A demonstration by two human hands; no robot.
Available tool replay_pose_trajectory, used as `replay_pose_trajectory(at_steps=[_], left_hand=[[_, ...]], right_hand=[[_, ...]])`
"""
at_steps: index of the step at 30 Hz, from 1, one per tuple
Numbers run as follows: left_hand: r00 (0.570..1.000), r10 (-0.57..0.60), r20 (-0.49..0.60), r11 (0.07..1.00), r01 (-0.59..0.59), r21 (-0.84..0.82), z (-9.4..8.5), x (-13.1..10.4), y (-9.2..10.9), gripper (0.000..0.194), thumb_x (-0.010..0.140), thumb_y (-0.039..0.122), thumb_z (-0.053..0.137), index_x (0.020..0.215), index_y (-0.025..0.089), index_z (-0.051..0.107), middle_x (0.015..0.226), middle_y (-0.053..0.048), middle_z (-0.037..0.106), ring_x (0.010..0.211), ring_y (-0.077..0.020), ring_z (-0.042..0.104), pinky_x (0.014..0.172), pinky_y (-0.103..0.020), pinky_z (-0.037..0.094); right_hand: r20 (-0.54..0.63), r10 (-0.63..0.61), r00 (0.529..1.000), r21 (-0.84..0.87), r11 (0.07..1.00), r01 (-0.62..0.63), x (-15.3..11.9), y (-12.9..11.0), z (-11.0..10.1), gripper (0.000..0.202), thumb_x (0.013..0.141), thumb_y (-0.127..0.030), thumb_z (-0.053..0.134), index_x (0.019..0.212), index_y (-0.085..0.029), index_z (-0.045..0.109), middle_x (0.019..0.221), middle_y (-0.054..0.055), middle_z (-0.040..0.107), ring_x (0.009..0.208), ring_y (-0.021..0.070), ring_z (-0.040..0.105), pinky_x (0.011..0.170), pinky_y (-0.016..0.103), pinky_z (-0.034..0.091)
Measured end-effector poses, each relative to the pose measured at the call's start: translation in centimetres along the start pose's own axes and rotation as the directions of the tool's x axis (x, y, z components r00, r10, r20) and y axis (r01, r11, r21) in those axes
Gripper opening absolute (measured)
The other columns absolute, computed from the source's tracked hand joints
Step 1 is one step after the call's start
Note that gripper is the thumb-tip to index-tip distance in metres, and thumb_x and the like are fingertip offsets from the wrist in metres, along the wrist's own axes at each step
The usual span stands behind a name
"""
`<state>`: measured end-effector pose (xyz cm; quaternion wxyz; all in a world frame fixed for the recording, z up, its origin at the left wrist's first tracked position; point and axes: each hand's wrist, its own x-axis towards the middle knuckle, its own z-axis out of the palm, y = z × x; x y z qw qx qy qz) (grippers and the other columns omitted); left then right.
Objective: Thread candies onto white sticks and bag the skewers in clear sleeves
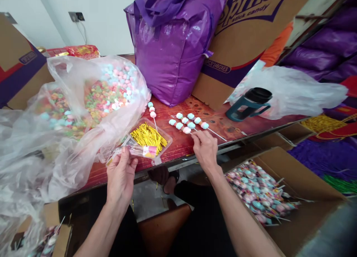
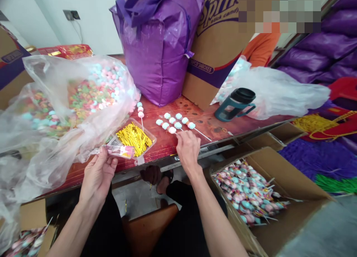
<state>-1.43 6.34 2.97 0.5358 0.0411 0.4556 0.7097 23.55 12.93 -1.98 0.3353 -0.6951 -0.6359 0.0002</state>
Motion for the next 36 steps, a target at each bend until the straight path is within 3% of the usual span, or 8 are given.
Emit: replay_pose_trajectory(at_steps=[3,5,8,13,18,23,28,36], left_hand=[[1.000,-0.006,-0.011,1.000,0.006,-0.028,-0.1,0.2,0.2,0.029,0.063,0.023,0.091,0.078,0.016,0.067,0.076,0.006,0.070,0.065,-0.0042,0.062,0.062,-0.016,0.051],[1.000,-0.010,-0.011,0.999,0.009,-0.045,0.0,0.1,0.2,0.027,0.065,0.022,0.090,0.078,0.016,0.067,0.073,0.006,0.068,0.064,-0.0039,0.062,0.062,-0.017,0.051],[1.000,-0.021,0.000,0.998,0.021,-0.060,0.0,0.1,0.1,0.028,0.066,0.024,0.089,0.077,0.015,0.065,0.071,0.007,0.066,0.062,-0.0034,0.061,0.063,-0.017,0.051],[0.999,-0.050,0.011,0.997,0.050,-0.063,-0.2,-0.2,-0.3,0.030,0.065,0.025,0.090,0.078,0.015,0.065,0.069,0.007,0.066,0.060,-0.0035,0.061,0.061,-0.016,0.051],[0.995,-0.082,0.052,0.996,0.084,-0.041,-0.7,-0.5,-0.6,0.029,0.065,0.024,0.090,0.080,0.016,0.066,0.070,0.006,0.068,0.060,-0.0043,0.062,0.061,-0.017,0.051],[0.990,-0.051,0.132,0.998,0.046,0.040,-1.3,-0.3,-0.8,0.032,0.064,0.030,0.090,0.079,0.016,0.066,0.073,0.004,0.071,0.064,-0.0062,0.066,0.063,-0.017,0.051],[0.950,0.058,0.308,0.976,-0.119,0.183,-1.9,-0.5,-1.0,0.034,0.066,0.040,0.087,0.077,0.015,0.067,0.079,0.000,0.073,0.071,-0.0113,0.069,0.067,-0.023,0.056],[0.929,0.096,0.358,0.961,-0.180,0.210,-2.4,-0.8,-1.4,0.037,0.076,0.049,0.078,0.088,0.018,0.062,0.086,-0.002,0.075,0.072,-0.0123,0.070,0.066,-0.023,0.057]], right_hand=[[-0.129,0.085,0.988,0.344,0.938,-0.036,-2.4,-0.8,-1.4,0.020,0.091,-0.029,0.055,0.084,-0.018,0.070,0.085,0.006,0.067,0.080,0.0209,0.061,0.078,0.034,0.045],[-0.130,0.164,0.978,0.499,0.863,-0.079,-4.8,-1.9,-2.8,0.018,0.090,-0.032,0.061,0.086,-0.018,0.071,0.083,0.004,0.067,0.079,0.0194,0.061,0.077,0.032,0.047],[-0.046,0.205,0.978,0.610,0.781,-0.135,-8.9,-3.8,-4.6,0.012,0.090,-0.029,0.065,0.085,-0.019,0.071,0.082,0.002,0.066,0.078,0.0172,0.061,0.074,0.030,0.047],[-0.037,0.124,0.992,0.668,0.741,-0.068,-13.1,-5.8,-5.4,0.009,0.091,-0.018,0.064,0.088,-0.021,0.072,0.085,0.002,0.064,0.078,0.0159,0.060,0.070,0.028,0.047],[-0.113,-0.011,0.994,0.585,0.808,0.075,-13.7,-5.0,-5.1,0.013,0.091,-0.012,0.063,0.092,-0.022,0.072,0.088,0.003,0.066,0.080,0.0161,0.063,0.071,0.029,0.047],[-0.088,-0.129,0.988,0.489,0.858,0.156,-13.8,-4.0,-5.8,0.018,0.091,-0.010,0.064,0.098,-0.024,0.073,0.090,0.002,0.068,0.086,0.0165,0.063,0.078,0.031,0.046],[0.050,-0.103,0.993,0.652,0.757,0.046,-13.8,-5.1,-5.9,0.017,0.091,-0.010,0.063,0.093,-0.024,0.073,0.088,0.001,0.066,0.078,0.0141,0.064,0.069,0.026,0.049],[0.110,-0.075,0.991,0.699,0.715,-0.023,-14.5,-6.5,-4.8,0.014,0.090,-0.010,0.065,0.090,-0.021,0.074,0.079,0.000,0.062,0.070,0.0119,0.059,0.060,0.023,0.046]])
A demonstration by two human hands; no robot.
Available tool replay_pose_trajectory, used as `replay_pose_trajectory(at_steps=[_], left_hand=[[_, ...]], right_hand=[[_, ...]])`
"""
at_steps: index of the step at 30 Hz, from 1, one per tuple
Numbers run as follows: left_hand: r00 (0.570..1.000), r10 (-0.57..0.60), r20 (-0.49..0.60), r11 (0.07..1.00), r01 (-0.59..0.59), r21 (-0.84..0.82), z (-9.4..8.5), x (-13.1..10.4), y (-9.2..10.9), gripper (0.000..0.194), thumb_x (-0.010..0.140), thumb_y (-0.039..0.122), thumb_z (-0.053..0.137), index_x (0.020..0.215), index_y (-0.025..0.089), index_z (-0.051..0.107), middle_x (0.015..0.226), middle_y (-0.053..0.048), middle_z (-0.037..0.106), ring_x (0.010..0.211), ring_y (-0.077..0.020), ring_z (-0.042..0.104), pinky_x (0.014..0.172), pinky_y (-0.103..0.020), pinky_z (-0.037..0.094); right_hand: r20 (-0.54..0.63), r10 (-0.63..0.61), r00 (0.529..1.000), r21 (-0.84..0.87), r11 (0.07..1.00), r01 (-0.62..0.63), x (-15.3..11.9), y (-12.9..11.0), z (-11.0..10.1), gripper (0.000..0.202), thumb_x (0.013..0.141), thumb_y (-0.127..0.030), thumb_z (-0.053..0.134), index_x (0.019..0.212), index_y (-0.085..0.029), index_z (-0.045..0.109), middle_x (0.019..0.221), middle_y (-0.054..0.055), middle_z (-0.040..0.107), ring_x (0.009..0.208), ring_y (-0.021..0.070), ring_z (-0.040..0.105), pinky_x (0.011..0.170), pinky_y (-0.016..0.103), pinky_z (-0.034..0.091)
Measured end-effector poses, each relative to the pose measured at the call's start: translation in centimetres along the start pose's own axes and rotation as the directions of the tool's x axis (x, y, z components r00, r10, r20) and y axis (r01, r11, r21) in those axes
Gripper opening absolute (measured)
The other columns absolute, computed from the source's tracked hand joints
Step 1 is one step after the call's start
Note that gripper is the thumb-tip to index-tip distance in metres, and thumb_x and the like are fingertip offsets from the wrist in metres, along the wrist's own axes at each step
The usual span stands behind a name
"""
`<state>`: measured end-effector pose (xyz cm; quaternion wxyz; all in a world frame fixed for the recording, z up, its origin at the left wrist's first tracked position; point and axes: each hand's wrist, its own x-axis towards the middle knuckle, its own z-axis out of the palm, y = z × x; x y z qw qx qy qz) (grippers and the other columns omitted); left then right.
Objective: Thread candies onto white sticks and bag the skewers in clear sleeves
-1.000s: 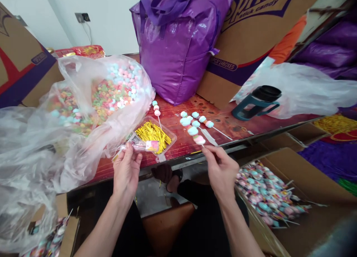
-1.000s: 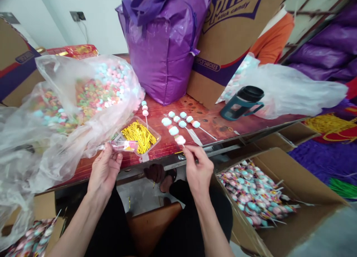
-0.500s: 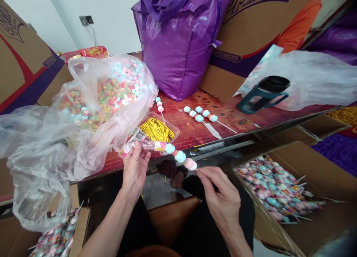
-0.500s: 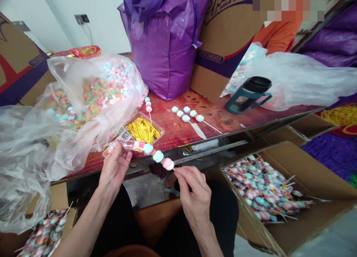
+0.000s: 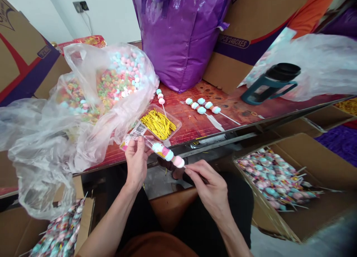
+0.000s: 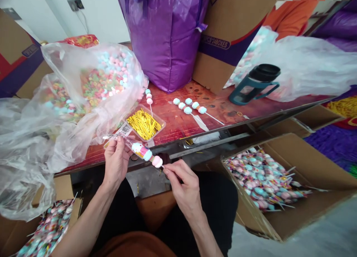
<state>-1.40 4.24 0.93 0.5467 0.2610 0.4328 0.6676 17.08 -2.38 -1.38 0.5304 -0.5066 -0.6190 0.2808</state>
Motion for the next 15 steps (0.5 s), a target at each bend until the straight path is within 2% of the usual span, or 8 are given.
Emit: replay_pose_trajectory(at_steps=[4,10,12,15], left_hand=[[0.998,-0.048,0.042,0.999,0.047,0.018,0.3,-0.5,-0.1,0.037,0.079,0.049,0.076,0.090,0.019,0.057,0.087,-0.004,0.076,0.077,-0.0157,0.073,0.071,-0.027,0.058],[0.994,-0.089,0.068,0.993,0.083,0.081,0.6,-1.3,-1.0,0.036,0.077,0.045,0.078,0.091,0.016,0.061,0.089,-0.007,0.077,0.078,-0.0188,0.074,0.070,-0.029,0.058],[0.990,-0.114,0.082,0.992,0.109,0.057,0.4,-1.3,-1.2,0.036,0.078,0.046,0.077,0.092,0.016,0.062,0.091,-0.007,0.077,0.080,-0.0196,0.075,0.071,-0.029,0.058],[0.983,-0.150,0.109,0.989,0.149,0.016,0.2,-1.1,-1.2,0.035,0.080,0.048,0.075,0.089,0.016,0.062,0.090,-0.007,0.077,0.083,-0.0205,0.075,0.073,-0.030,0.058]], right_hand=[[-0.049,-0.021,0.999,-0.063,0.998,0.018,-0.6,0.1,0.8,0.014,0.090,-0.010,0.064,0.093,-0.020,0.074,0.076,0.000,0.058,0.067,0.0112,0.056,0.059,0.023,0.044],[-0.002,0.004,1.000,-0.073,0.997,-0.004,-1.1,0.2,2.0,0.015,0.093,-0.013,0.060,0.090,-0.017,0.073,0.074,0.001,0.055,0.065,0.0114,0.053,0.061,0.024,0.044],[0.030,0.038,0.999,-0.034,0.999,-0.037,-1.2,0.0,2.1,0.015,0.094,-0.015,0.059,0.088,-0.018,0.073,0.073,0.000,0.054,0.064,0.0113,0.051,0.059,0.024,0.042],[0.122,0.151,0.981,0.059,0.985,-0.159,-1.3,-0.6,2.0,0.016,0.094,-0.020,0.059,0.084,-0.019,0.072,0.072,0.000,0.055,0.065,0.0117,0.052,0.058,0.023,0.042]])
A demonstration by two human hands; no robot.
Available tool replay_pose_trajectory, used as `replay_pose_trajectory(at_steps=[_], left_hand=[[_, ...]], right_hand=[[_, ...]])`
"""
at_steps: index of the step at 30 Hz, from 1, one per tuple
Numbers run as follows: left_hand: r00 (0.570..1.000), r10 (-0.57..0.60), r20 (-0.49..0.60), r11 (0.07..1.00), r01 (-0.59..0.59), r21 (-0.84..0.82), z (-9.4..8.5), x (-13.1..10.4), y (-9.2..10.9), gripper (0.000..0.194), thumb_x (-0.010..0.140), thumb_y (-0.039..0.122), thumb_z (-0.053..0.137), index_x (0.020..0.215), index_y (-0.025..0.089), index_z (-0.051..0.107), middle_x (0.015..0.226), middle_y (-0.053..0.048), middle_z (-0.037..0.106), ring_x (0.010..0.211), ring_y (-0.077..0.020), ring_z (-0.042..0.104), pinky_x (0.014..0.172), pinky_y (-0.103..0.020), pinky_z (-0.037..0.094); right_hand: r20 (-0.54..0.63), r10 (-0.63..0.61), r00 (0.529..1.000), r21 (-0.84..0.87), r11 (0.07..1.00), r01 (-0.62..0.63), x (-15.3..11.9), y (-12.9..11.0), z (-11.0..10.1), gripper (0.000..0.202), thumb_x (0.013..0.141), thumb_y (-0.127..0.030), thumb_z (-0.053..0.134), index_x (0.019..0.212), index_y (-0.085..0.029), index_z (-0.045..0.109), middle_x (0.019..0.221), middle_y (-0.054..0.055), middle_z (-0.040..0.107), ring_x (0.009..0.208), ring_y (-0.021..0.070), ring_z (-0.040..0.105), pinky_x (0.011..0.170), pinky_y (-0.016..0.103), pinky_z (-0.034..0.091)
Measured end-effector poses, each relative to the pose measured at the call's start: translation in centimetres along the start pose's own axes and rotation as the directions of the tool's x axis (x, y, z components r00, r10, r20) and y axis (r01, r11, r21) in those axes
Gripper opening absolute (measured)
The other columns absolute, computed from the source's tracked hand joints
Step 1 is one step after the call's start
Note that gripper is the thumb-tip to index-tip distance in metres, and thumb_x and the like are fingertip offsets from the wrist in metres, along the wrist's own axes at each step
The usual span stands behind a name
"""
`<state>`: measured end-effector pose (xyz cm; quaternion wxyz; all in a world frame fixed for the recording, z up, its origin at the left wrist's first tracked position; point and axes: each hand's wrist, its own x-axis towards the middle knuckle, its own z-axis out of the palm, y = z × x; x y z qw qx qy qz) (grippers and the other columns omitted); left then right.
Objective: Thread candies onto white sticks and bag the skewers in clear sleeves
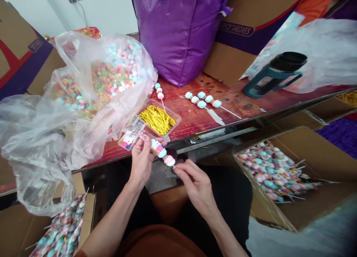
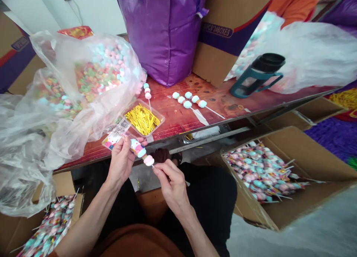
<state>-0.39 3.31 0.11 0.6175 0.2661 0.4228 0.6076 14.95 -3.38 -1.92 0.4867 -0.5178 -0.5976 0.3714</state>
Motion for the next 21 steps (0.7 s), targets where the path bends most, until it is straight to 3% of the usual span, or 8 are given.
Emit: replay_pose_trajectory(at_steps=[5,10,14,17,21], left_hand=[[0.999,0.000,0.032,1.000,0.000,-0.009,0.2,-0.1,-0.1,0.037,0.082,0.049,0.073,0.092,0.016,0.062,0.091,-0.008,0.077,0.085,-0.0214,0.075,0.074,-0.030,0.058],[0.997,-0.059,0.050,0.998,0.059,0.007,0.9,-1.1,-0.8,0.039,0.081,0.050,0.074,0.095,0.016,0.062,0.090,-0.007,0.076,0.086,-0.0220,0.076,0.072,-0.029,0.058],[0.987,-0.143,0.079,0.990,0.142,0.020,0.8,-1.4,-0.9,0.039,0.081,0.051,0.073,0.092,0.016,0.061,0.091,-0.007,0.075,0.084,-0.0220,0.075,0.071,-0.029,0.059],[0.981,-0.168,0.097,0.986,0.167,0.009,0.5,-1.2,-0.5,0.039,0.080,0.050,0.074,0.093,0.016,0.061,0.092,-0.008,0.075,0.085,-0.0226,0.075,0.072,-0.030,0.059],[0.981,-0.164,0.102,0.986,0.163,0.019,0.4,-1.1,-0.4,0.038,0.081,0.050,0.074,0.092,0.016,0.062,0.094,-0.009,0.076,0.087,-0.0225,0.075,0.074,-0.030,0.059]], right_hand=[[0.010,0.119,0.993,0.117,0.986,-0.119,-0.6,-0.2,0.3,0.019,0.094,-0.026,0.059,0.082,-0.019,0.072,0.072,0.001,0.058,0.067,0.0124,0.056,0.060,0.022,0.044],[-0.032,0.202,0.979,0.217,0.958,-0.190,-0.6,0.2,1.8,0.022,0.092,-0.033,0.062,0.081,-0.017,0.072,0.072,0.001,0.055,0.059,0.0100,0.048,0.051,0.021,0.038],[0.017,0.396,0.918,0.455,0.814,-0.360,-0.1,0.1,3.0,0.026,0.090,-0.041,0.065,0.086,-0.016,0.071,0.066,-0.002,0.054,0.048,0.0054,0.035,0.043,0.019,0.030],[0.050,0.459,0.887,0.555,0.726,-0.406,-0.2,0.0,3.4,0.029,0.087,-0.043,0.068,0.085,-0.015,0.071,0.064,-0.003,0.053,0.044,0.0032,0.030,0.041,0.019,0.025],[0.016,0.435,0.900,0.462,0.795,-0.392,-0.9,0.2,3.2,0.029,0.088,-0.043,0.067,0.085,-0.015,0.070,0.065,-0.002,0.054,0.046,0.0049,0.035,0.042,0.019,0.029]])
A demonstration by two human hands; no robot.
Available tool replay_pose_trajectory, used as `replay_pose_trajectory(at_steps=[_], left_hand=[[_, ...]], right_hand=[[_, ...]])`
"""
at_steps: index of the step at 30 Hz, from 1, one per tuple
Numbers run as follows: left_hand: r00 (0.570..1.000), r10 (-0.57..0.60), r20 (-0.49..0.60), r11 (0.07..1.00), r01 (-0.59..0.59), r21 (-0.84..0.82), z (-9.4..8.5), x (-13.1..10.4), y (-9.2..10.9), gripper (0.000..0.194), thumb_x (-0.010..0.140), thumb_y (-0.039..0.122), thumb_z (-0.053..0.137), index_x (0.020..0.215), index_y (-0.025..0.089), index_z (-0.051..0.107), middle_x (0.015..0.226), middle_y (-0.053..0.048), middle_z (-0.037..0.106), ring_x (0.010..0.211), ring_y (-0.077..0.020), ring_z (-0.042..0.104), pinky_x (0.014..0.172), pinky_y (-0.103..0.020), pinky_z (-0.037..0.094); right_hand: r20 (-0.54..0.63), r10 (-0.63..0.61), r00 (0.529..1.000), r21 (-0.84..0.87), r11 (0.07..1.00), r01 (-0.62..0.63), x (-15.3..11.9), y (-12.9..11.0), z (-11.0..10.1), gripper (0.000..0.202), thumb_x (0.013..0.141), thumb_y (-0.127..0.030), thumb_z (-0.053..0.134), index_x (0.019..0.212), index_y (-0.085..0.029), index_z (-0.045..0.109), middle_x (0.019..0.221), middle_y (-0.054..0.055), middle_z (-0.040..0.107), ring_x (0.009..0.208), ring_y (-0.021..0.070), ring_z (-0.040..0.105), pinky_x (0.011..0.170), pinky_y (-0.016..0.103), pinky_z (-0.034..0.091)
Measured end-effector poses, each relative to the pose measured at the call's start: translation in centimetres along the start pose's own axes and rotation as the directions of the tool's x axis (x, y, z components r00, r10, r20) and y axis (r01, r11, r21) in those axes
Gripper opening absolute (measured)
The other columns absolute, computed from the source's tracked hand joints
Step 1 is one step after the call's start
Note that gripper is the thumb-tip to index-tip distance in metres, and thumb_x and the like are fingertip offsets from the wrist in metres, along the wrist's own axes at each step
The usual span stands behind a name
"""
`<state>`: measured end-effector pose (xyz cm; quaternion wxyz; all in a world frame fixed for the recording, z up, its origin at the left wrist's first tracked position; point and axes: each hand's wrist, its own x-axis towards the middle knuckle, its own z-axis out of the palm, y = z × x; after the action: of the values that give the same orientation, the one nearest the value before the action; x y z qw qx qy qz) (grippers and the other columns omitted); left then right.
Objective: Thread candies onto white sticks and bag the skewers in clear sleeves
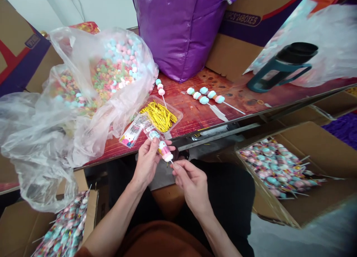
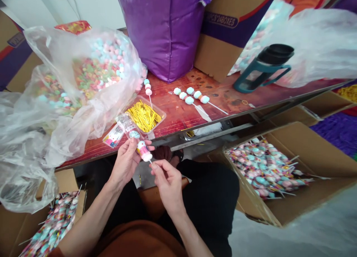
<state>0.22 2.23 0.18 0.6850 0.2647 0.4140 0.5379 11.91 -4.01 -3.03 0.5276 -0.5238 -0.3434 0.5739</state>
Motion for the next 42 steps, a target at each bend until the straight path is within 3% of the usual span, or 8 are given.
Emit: replay_pose_trajectory(at_steps=[5,9,15,18,27,33,35,42], left_hand=[[0.999,-0.033,-0.002,0.997,0.033,0.067,0.3,-0.6,-0.8,0.034,0.081,0.046,0.075,0.091,0.015,0.064,0.092,-0.008,0.075,0.089,-0.0215,0.075,0.077,-0.029,0.058],[0.998,-0.058,0.004,0.998,0.058,0.034,0.2,-0.7,-0.3,0.036,0.081,0.047,0.074,0.093,0.015,0.066,0.093,-0.010,0.076,0.092,-0.0230,0.074,0.080,-0.032,0.058],[0.998,-0.049,-0.027,0.997,0.048,-0.058,-0.1,-0.1,1.1,0.040,0.076,0.047,0.079,0.096,0.015,0.066,0.092,-0.010,0.077,0.096,-0.0264,0.074,0.084,-0.037,0.059],[0.998,-0.062,-0.028,0.995,0.060,-0.078,0.0,0.1,1.2,0.037,0.077,0.045,0.079,0.093,0.014,0.066,0.090,-0.010,0.077,0.094,-0.0264,0.075,0.083,-0.037,0.059],[1.000,0.004,-0.004,0.999,-0.004,0.032,-0.1,-0.3,0.0,0.034,0.081,0.048,0.074,0.093,0.016,0.067,0.085,-0.005,0.075,0.091,-0.0209,0.074,0.085,-0.033,0.057],[0.999,-0.004,0.040,0.998,0.001,0.069,-0.2,-0.7,0.2,0.037,0.083,0.051,0.071,0.093,0.016,0.067,0.086,-0.006,0.074,0.094,-0.0222,0.073,0.083,-0.032,0.057],[0.999,-0.018,0.043,0.999,0.016,0.047,-0.2,-0.7,0.6,0.041,0.082,0.055,0.070,0.095,0.016,0.066,0.086,-0.007,0.074,0.094,-0.0241,0.074,0.081,-0.033,0.058],[0.998,0.069,0.004,0.997,-0.069,-0.031,0.2,-0.4,0.8,0.031,0.082,0.043,0.075,0.095,0.018,0.064,0.090,-0.004,0.073,0.101,-0.0239,0.073,0.083,-0.030,0.055]], right_hand=[[-0.093,-0.262,0.961,-0.250,0.940,0.232,0.2,0.2,0.8,0.020,0.093,-0.034,0.061,0.084,-0.018,0.068,0.074,0.001,0.058,0.060,0.0103,0.050,0.051,0.021,0.041],[-0.064,-0.410,0.910,-0.357,0.861,0.363,0.5,-0.1,1.6,0.018,0.095,-0.028,0.057,0.085,-0.019,0.069,0.080,0.003,0.063,0.070,0.0132,0.058,0.061,0.023,0.047],[-0.012,-0.295,0.955,-0.313,0.909,0.277,0.2,-0.6,0.3,0.020,0.097,-0.030,0.056,0.086,-0.019,0.069,0.072,0.001,0.062,0.064,0.0129,0.058,0.055,0.023,0.045],[0.048,-0.301,0.952,-0.342,0.891,0.299,0.2,-0.9,-0.4,0.020,0.098,-0.029,0.053,0.090,-0.019,0.069,0.073,0.001,0.062,0.063,0.0124,0.057,0.053,0.022,0.043],[0.139,-0.434,0.890,-0.461,0.767,0.446,0.6,-1.3,-0.6,0.020,0.099,-0.019,0.047,0.095,-0.020,0.066,0.078,0.001,0.059,0.066,0.0123,0.059,0.060,0.024,0.047],[0.158,-0.601,0.784,-0.606,0.567,0.557,0.8,-1.2,0.1,0.021,0.099,-0.014,0.047,0.100,-0.018,0.067,0.076,0.004,0.059,0.069,0.0148,0.056,0.067,0.028,0.049],[0.179,-0.616,0.767,-0.624,0.532,0.573,0.8,-1.1,0.3,0.022,0.099,-0.015,0.047,0.104,-0.018,0.069,0.077,0.004,0.059,0.068,0.0149,0.056,0.067,0.028,0.049],[0.177,-0.581,0.794,-0.540,0.617,0.572,0.5,-1.2,0.5,0.018,0.098,-0.017,0.051,0.095,-0.020,0.068,0.079,0.004,0.063,0.070,0.0147,0.059,0.067,0.028,0.050]])
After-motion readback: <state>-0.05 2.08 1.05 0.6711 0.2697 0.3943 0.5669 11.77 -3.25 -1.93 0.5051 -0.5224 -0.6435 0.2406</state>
